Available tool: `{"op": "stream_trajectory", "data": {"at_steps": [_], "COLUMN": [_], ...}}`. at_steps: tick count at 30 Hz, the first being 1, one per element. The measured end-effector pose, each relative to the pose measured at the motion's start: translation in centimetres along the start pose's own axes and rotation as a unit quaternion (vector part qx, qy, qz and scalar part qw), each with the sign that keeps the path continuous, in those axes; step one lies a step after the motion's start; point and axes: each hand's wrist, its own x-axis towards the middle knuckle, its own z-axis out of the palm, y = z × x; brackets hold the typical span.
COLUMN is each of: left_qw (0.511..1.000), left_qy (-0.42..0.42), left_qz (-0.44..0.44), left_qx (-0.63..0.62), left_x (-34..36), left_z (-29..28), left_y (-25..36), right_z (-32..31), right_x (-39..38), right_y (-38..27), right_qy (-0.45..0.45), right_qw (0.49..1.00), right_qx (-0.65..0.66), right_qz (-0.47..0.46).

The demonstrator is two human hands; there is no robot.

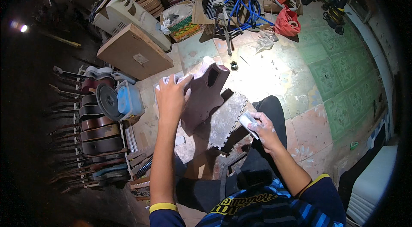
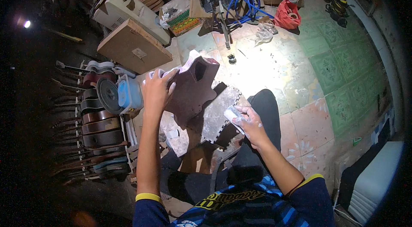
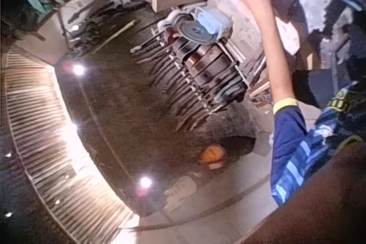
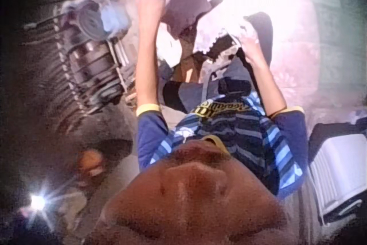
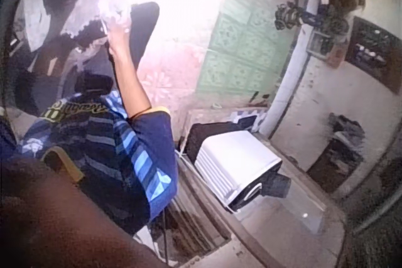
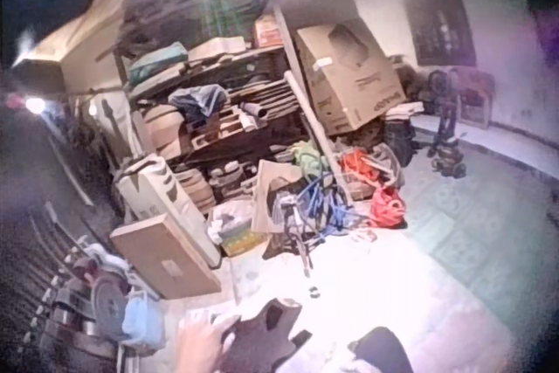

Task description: The person sands the surface of a guitar body using a sanding block, wiping away white dust with their hands and continuing to sand different edges and surfaces.

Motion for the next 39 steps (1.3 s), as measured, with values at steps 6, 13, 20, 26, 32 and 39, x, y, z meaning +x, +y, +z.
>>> {"op": "stream_trajectory", "data": {"at_steps": [6,13,20,26,32,39], "left_qw": [1.0,1.0,0.999,0.999,0.999,0.998], "left_qy": [-0.004,0.001,0.024,0.026,0.051,0.054], "left_qz": [0.006,-0.003,-0.004,-0.015,-0.015,-0.032], "left_qx": [0.026,0.017,0.025,0.029,0.01,-0.008], "left_x": [2.3,2.2,3.3,2.8,2.7,2.7], "left_z": [1.0,1.2,2.4,2.6,2.5,2.8], "left_y": [-0.5,-1.5,-2.0,-2.8,-2.7,-2.5], "right_z": [1.1,10.1,11.2,11.0,11.9,11.5], "right_x": [2.1,11.4,17.8,17.1,17.5,18.0], "right_y": [3.9,-5.2,-0.9,-0.3,-0.7,-4.1], "right_qy": [-0.003,0.134,0.127,0.183,0.114,0.181], "right_qw": [0.997,0.819,0.67,0.734,0.673,0.719], "right_qx": [-0.067,-0.325,-0.432,-0.319,-0.406,-0.373], "right_qz": [-0.048,-0.453,-0.591,-0.571,-0.608,-0.558]}}
